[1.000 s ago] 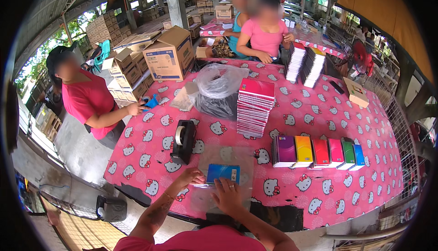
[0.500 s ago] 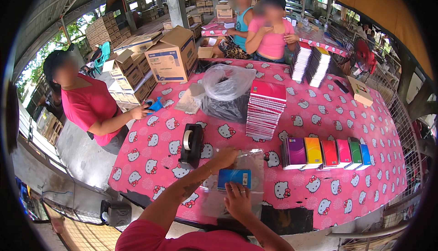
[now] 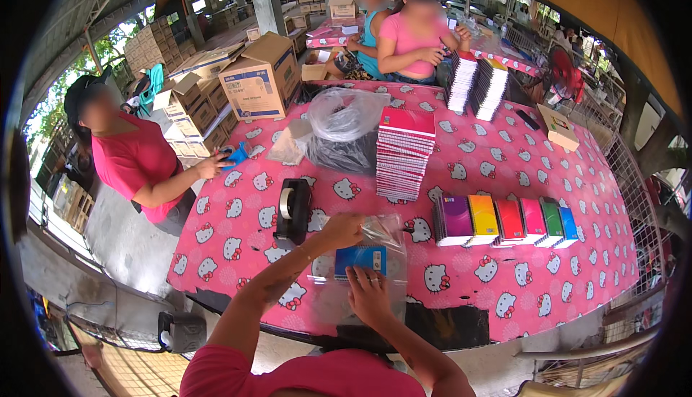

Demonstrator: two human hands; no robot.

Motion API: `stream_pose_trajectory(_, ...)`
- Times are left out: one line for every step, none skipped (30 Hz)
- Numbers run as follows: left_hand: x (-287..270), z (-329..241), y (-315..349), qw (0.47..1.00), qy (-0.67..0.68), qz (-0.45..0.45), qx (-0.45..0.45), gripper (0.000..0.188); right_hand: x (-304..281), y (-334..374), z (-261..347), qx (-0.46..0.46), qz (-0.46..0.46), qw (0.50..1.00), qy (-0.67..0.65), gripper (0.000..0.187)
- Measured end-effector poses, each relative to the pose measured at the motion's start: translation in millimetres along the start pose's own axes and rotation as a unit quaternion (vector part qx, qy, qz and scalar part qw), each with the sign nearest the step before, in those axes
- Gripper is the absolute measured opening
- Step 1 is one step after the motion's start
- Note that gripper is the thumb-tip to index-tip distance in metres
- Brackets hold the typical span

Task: The person places small notebooks into plastic sleeves by hand, secures the sleeves with tape from a dispenser, and organizes the packaged notebooks by color in rows on a table.

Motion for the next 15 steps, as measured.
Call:
stream_pose_trajectory(-4,-14,9,1.0,-0.003,-0.002,-0.017,0.012,-1,1,0,-0.006,-0.007,1.0,0.005,0.06)
stream_pose_trajectory(-4,-27,20,0.999,-0.006,-0.003,-0.034,0.011,-4,0,0,-0.005,-0.005,1.0,0.0,0.06)
stream_pose_trajectory(-1,-33,28,0.999,-0.009,-0.003,-0.052,0.01,-6,-1,0,-0.004,-0.003,1.0,-0.005,0.059)
stream_pose_trajectory(-3,-40,41,0.999,-0.036,-0.034,-0.016,0.011,-11,-4,5,-0.01,-0.003,1.0,-0.013,0.058)
stream_pose_trajectory(0,-45,51,0.996,-0.062,-0.063,0.022,0.013,-10,-4,6,-0.006,-0.002,1.0,-0.019,0.057)
stream_pose_trajectory(3,-51,60,0.99,-0.087,-0.091,0.061,0.014,-6,-4,7,-0.003,0.0,1.0,-0.025,0.057)
stream_pose_trajectory(9,-57,67,0.988,-0.091,-0.098,0.077,0.015,-3,-3,7,0.002,0.004,0.999,-0.031,0.056)
stream_pose_trajectory(14,-63,75,0.986,-0.094,-0.106,0.094,0.016,-1,0,8,-0.001,0.004,1.0,-0.023,0.055)
stream_pose_trajectory(19,-69,80,0.983,-0.097,-0.113,0.11,0.018,0,3,9,-0.003,0.004,1.0,-0.014,0.054)
stream_pose_trajectory(22,-66,86,0.985,-0.083,-0.122,0.084,0.019,2,4,10,-0.01,0.003,1.0,-0.008,0.053)
stream_pose_trajectory(29,-64,89,0.988,-0.066,-0.128,0.06,0.02,9,7,9,-0.017,0.0,1.0,0.003,0.053)
stream_pose_trajectory(36,-62,92,0.989,-0.049,-0.133,0.036,0.021,17,7,5,-0.025,-0.003,1.0,0.015,0.052)
stream_pose_trajectory(41,-63,96,0.989,-0.046,-0.136,0.032,0.022,24,11,6,-0.031,-0.003,0.999,0.023,0.051)
stream_pose_trajectory(41,-62,97,0.988,-0.045,-0.143,0.027,0.023,24,10,6,-0.038,0.01,0.999,0.005,0.054)
stream_pose_trajectory(41,-60,98,0.987,-0.043,-0.15,0.023,0.024,25,10,5,-0.045,0.023,0.999,-0.012,0.056)
Point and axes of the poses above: each hand's wrist, its own y-axis away from the middle knuckle, its own x-axis out of the palm, z = x × y, the point moved 9 cm from there along -y, towards the middle knuckle, and after that the axes turned 14 degrees about y, right-handed, at the moved point
